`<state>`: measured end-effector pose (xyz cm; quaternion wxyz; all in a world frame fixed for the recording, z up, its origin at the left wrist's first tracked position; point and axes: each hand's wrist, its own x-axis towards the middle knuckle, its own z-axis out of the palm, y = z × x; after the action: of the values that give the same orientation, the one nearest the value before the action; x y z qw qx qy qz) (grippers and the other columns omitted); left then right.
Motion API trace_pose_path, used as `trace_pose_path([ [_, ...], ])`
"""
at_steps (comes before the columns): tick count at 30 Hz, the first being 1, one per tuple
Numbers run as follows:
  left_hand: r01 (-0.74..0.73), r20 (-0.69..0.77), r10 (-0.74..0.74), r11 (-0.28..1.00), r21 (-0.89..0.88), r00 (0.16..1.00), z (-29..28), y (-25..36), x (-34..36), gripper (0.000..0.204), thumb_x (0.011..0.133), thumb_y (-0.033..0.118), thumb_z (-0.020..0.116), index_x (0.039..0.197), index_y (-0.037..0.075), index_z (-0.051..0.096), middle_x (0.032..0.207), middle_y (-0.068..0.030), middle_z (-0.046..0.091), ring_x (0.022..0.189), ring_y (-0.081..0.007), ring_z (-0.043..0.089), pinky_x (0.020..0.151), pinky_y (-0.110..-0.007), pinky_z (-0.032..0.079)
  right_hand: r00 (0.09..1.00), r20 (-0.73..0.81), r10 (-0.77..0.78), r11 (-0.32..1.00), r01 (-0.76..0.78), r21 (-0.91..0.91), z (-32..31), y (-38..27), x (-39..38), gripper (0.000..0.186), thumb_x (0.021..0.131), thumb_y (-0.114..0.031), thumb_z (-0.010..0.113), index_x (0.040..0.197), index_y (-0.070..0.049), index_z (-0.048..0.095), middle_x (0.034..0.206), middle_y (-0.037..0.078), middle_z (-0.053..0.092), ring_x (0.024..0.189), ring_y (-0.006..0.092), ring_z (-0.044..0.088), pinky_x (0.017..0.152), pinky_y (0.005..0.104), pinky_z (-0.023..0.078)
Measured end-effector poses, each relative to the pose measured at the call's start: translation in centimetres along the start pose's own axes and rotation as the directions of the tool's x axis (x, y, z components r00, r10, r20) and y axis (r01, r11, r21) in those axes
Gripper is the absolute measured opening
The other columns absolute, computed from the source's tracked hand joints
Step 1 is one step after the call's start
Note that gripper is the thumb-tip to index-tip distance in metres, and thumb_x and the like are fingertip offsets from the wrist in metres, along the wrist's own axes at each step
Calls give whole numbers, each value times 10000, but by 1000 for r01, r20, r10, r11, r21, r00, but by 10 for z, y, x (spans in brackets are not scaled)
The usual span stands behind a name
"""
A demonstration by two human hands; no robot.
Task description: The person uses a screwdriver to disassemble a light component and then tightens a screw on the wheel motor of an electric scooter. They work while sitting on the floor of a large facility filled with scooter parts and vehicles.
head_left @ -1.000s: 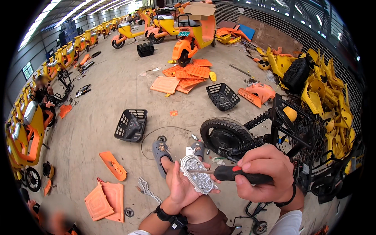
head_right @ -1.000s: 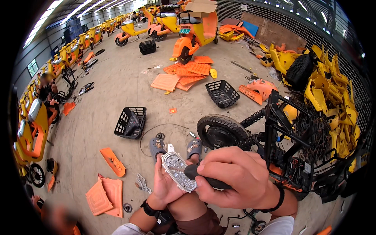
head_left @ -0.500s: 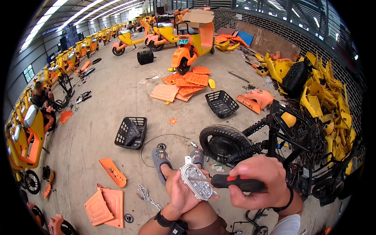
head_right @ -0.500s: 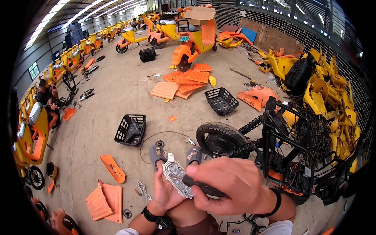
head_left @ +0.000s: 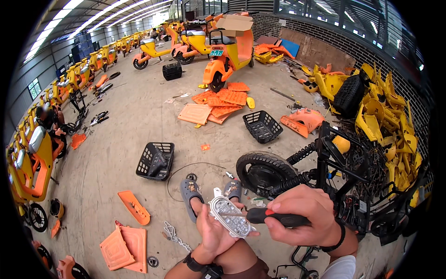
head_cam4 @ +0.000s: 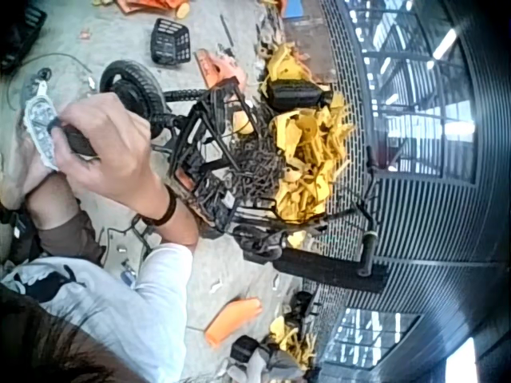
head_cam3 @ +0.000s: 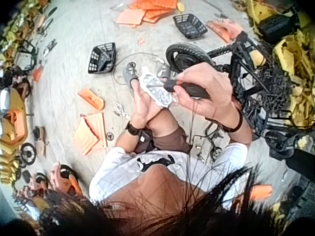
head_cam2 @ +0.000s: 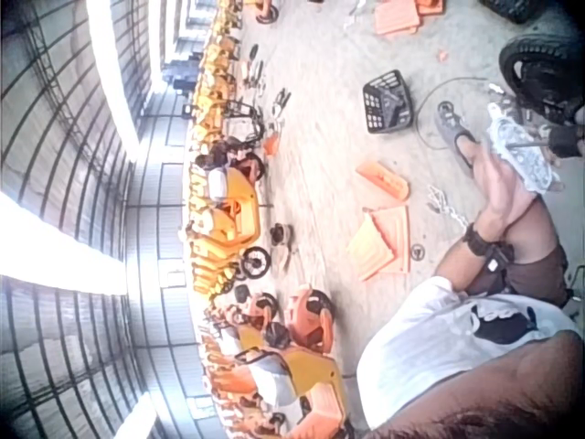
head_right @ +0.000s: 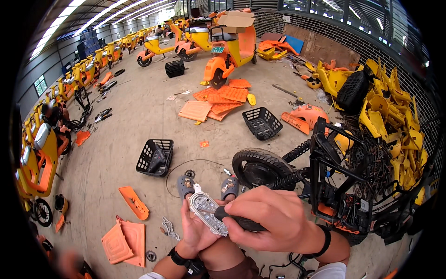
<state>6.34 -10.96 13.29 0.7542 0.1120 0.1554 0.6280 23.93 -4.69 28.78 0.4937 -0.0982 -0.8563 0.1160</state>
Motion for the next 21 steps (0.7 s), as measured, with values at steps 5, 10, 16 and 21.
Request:
trace_pose_path([
  [5, -71, -3, 71, 996, -53, 997, -4, -5, -1, 884, 922, 765, 288, 1294, -1, 528, 1156, -196, 635, 1093, -418, 620, 865, -727, 490, 1000, 18, 6, 1000, -5, -18, 2, -2, 0, 375, 676, -28, 827, 1007, -38, 652, 817, 65, 699, 616, 186, 676, 519, 263, 528],
  [10, -82, 3, 82, 996, 32, 997, -12, -8, 0, 775, 972, 671, 351, 1308, -11, 503, 1172, -200, 622, 1078, -378, 631, 849, -706, 520, 999, 40, 10, 999, -8, -50, -2, -5, 0, 373, 685, -45, 836, 1010, -44, 654, 814, 60, 699, 609, 177, 669, 510, 261, 519],
  [16, -70, 13, 69, 975, 211, 998, -15, -11, 1, 870, 941, 764, 230, 1310, 30, 516, 1265, -153, 611, 1165, -299, 603, 1018, -485, 478, 999, 42, 5, 1000, -4, -20, -6, -8, -2, 367, 706, -72, 852, 1016, -51, 657, 823, 60, 707, 600, 172, 668, 502, 255, 511],
  [21, -24, 40, 17, 984, 175, 999, -13, -10, -1, 842, 945, 756, 241, 1316, 51, 513, 1270, -149, 604, 1176, -304, 597, 1031, -497, 466, 1000, -17, 13, 1000, -12, 19, -1, -5, -1, 354, 709, -27, 827, 1019, -39, 657, 819, 74, 709, 607, 176, 674, 498, 253, 511],
])
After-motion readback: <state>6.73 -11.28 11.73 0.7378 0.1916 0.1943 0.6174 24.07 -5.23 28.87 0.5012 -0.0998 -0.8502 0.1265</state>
